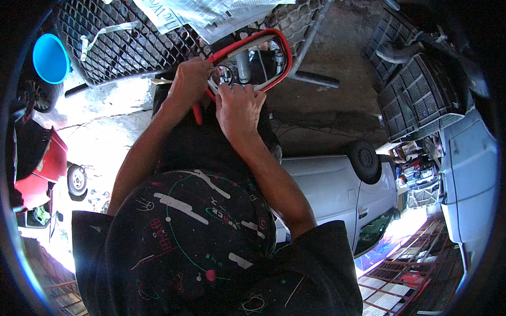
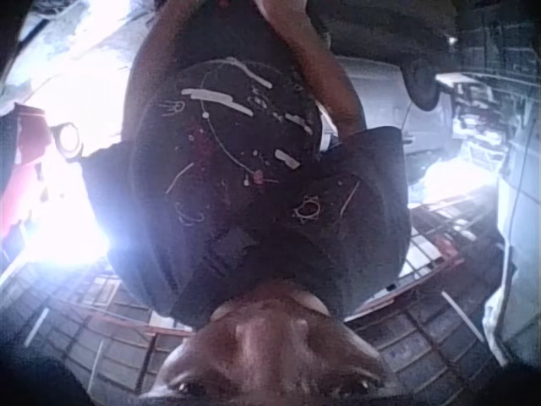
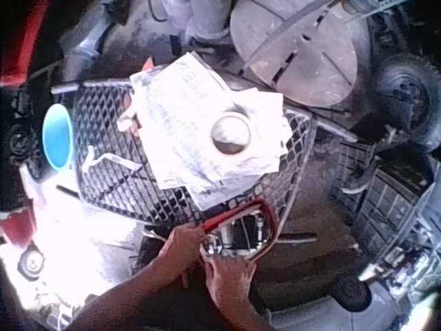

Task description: The person applies masking tape around the edges of a red-framed car side mirror, then places a newspaper over the mirror and smooths it down. The person handles tape, the mirror, and newspaper throughout.

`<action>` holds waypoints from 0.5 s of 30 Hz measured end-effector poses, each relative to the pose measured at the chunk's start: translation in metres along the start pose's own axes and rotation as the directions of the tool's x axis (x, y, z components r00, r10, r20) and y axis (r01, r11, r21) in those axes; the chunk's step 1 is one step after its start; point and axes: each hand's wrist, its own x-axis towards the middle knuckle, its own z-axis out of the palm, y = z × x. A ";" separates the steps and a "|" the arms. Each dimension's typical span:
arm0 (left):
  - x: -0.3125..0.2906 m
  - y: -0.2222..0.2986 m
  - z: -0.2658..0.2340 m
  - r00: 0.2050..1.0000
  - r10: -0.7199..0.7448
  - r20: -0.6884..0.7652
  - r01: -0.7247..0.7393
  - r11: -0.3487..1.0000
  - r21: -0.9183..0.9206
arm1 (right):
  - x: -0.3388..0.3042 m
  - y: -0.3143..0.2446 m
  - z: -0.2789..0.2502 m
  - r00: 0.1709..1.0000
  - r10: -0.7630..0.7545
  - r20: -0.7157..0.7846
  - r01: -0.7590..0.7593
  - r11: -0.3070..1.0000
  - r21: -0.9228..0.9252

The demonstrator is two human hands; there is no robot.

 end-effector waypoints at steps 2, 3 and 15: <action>-0.003 0.003 -0.006 1.000 -0.010 0.028 0.010 1.000 -0.008 | 0.001 -0.001 -0.001 1.000 0.015 0.012 -0.016 1.000 0.027; -0.005 0.003 -0.010 0.999 -0.001 0.051 0.002 1.000 -0.019 | 0.001 -0.002 -0.002 0.999 0.040 0.035 -0.041 0.999 0.035; -0.036 -0.024 -0.021 0.987 0.070 0.142 -0.057 0.994 -0.096 | 0.008 -0.004 -0.009 0.985 0.112 0.133 -0.115 0.993 0.017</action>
